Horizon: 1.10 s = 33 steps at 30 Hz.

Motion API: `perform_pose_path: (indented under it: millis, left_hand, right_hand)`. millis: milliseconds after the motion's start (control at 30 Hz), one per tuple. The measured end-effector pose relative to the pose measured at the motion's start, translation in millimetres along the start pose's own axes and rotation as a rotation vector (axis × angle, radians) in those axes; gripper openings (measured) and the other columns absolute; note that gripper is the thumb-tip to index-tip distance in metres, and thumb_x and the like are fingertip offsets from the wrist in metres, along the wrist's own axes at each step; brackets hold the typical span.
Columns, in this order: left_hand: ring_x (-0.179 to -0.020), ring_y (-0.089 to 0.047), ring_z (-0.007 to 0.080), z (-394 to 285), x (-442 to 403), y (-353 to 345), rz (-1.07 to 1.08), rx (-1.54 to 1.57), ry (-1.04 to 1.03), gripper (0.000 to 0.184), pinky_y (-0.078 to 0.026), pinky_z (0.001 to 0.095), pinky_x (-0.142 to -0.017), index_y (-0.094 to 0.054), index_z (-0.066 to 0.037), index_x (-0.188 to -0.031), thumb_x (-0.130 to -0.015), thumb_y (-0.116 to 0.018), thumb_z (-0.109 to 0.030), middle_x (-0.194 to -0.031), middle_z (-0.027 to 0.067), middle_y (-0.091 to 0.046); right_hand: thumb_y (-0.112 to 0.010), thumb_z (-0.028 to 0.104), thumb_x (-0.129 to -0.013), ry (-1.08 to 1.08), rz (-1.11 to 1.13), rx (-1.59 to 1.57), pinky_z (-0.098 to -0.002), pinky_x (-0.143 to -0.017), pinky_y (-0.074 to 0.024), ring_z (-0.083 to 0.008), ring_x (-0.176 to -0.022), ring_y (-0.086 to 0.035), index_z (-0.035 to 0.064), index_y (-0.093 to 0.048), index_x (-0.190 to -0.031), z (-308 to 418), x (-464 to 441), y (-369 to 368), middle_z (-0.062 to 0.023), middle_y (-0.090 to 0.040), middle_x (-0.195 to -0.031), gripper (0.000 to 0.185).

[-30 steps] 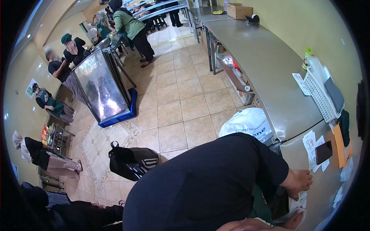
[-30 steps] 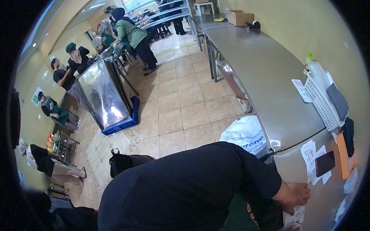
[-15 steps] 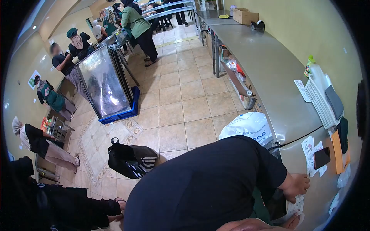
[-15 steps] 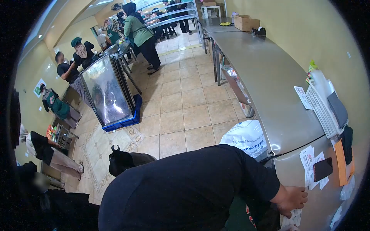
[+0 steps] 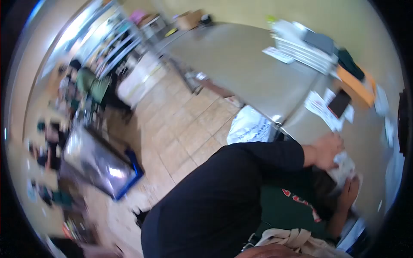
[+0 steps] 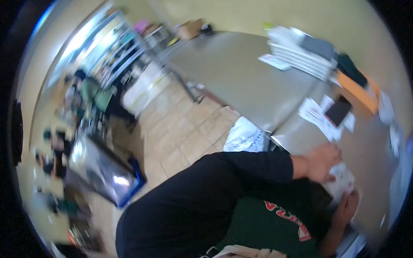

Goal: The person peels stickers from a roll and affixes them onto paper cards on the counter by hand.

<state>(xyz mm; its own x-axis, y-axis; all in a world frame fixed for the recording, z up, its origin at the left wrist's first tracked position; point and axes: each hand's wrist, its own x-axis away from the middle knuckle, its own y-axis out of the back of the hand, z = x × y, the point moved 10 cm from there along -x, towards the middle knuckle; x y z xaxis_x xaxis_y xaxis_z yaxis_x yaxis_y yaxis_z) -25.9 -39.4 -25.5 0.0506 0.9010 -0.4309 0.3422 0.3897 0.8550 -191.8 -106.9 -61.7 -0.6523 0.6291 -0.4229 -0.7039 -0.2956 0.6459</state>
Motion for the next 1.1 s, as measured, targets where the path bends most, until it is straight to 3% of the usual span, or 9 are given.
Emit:
perform_pose_path:
  millis: [267,400,533,700,733,833,900,1000,1100]
  left_hand:
    - [-0.112,-0.045,0.0359,-15,0,17,-0.037,0.003,-0.066,0.055,-0.035,0.0429,-0.098,-0.055,0.003,-0.114,-0.076,-0.067,-0.036,-0.117,0.0189,-0.051]
    - [-0.109,-0.049,0.0356,-6,-1,10,-0.018,-0.019,-0.059,0.054,-0.038,0.0426,-0.095,-0.056,0.002,-0.114,-0.077,-0.068,-0.036,-0.114,0.0196,-0.054]
    - [-0.104,-0.053,0.0378,-4,-3,12,-0.091,0.070,-0.056,0.051,-0.042,0.0444,-0.092,-0.056,0.002,-0.112,-0.078,-0.069,-0.033,-0.111,0.0207,-0.057]
    - [-0.100,-0.054,0.0386,-27,3,52,-0.322,0.030,-0.166,0.040,-0.043,0.0437,-0.090,-0.059,0.000,-0.109,-0.077,-0.069,-0.022,-0.109,0.0197,-0.058]
    - [-0.100,-0.056,0.0317,-35,8,53,-0.334,-0.013,-0.176,0.034,-0.043,0.0400,-0.090,-0.060,-0.001,-0.107,-0.080,-0.069,-0.018,-0.109,0.0168,-0.059]
    - [-0.104,-0.055,0.0233,-51,23,17,-0.149,0.638,0.013,0.034,-0.041,0.0358,-0.093,-0.058,-0.001,-0.113,-0.083,-0.067,-0.014,-0.111,0.0128,-0.059]
    - [-0.114,-0.049,0.0192,-98,33,-22,0.184,1.187,0.038,0.054,-0.036,0.0324,-0.100,-0.040,-0.001,-0.134,-0.087,-0.064,-0.009,-0.121,0.0106,-0.054]
    - [-0.117,-0.051,0.0176,-135,46,-55,0.465,1.570,0.143,0.047,-0.038,0.0327,-0.101,-0.043,0.000,-0.130,-0.089,-0.063,-0.009,-0.118,0.0118,-0.057]
    - [-0.105,-0.059,0.0164,-134,61,-76,0.742,1.409,0.236,0.033,-0.043,0.0317,-0.097,-0.050,0.000,-0.122,-0.091,-0.059,-0.006,-0.106,0.0107,-0.064]
  right_hand:
    - [-0.053,0.008,-0.091,0.019,-0.132,-0.113,-0.0358,-0.094,-0.0390,-0.0299,-0.105,-0.055,-0.0083,-0.061,-0.100,38,7,14,-0.0193,-0.059,-0.111,0.020]
    - [-0.054,0.009,-0.092,-0.071,-0.243,-0.218,-0.0349,-0.094,-0.0399,-0.0281,-0.104,-0.056,-0.0073,-0.061,-0.101,13,19,16,-0.0177,-0.060,-0.110,0.020]
    - [-0.056,0.023,-0.096,-0.375,-0.403,-0.412,-0.0260,-0.071,-0.0400,-0.0093,-0.074,-0.047,-0.0031,-0.063,-0.092,-2,32,30,-0.0010,-0.054,-0.078,0.027]
    - [-0.057,0.029,-0.095,-0.635,-0.467,-0.876,-0.0249,-0.073,-0.0437,-0.0099,-0.078,-0.055,-0.0040,-0.064,-0.098,3,50,35,-0.0049,-0.060,-0.081,0.034]
    - [-0.055,0.029,-0.095,-0.672,-0.446,-0.920,-0.0257,-0.075,-0.0445,-0.0108,-0.080,-0.056,-0.0031,-0.063,-0.101,4,56,32,-0.0053,-0.061,-0.085,0.034]
    - [-0.051,0.029,-0.097,-0.726,-0.386,-1.022,-0.0279,-0.079,-0.0464,-0.0131,-0.085,-0.059,-0.0015,-0.062,-0.108,10,65,28,-0.0061,-0.062,-0.091,0.035]
    - [-0.051,0.030,-0.097,-0.712,-0.356,-1.044,-0.0292,-0.078,-0.0471,-0.0136,-0.085,-0.059,-0.0017,-0.061,-0.110,17,69,29,-0.0064,-0.062,-0.091,0.036]
    - [-0.051,0.033,-0.096,-0.668,-0.409,-0.966,-0.0271,-0.071,-0.0480,-0.0123,-0.081,-0.059,0.0005,-0.061,-0.111,13,70,44,-0.0057,-0.062,-0.092,0.037]
    - [-0.047,0.036,-0.097,-0.649,-0.483,-0.896,-0.0263,-0.067,-0.0492,-0.0123,-0.078,-0.060,0.0025,-0.060,-0.113,6,71,69,-0.0059,-0.063,-0.092,0.039]
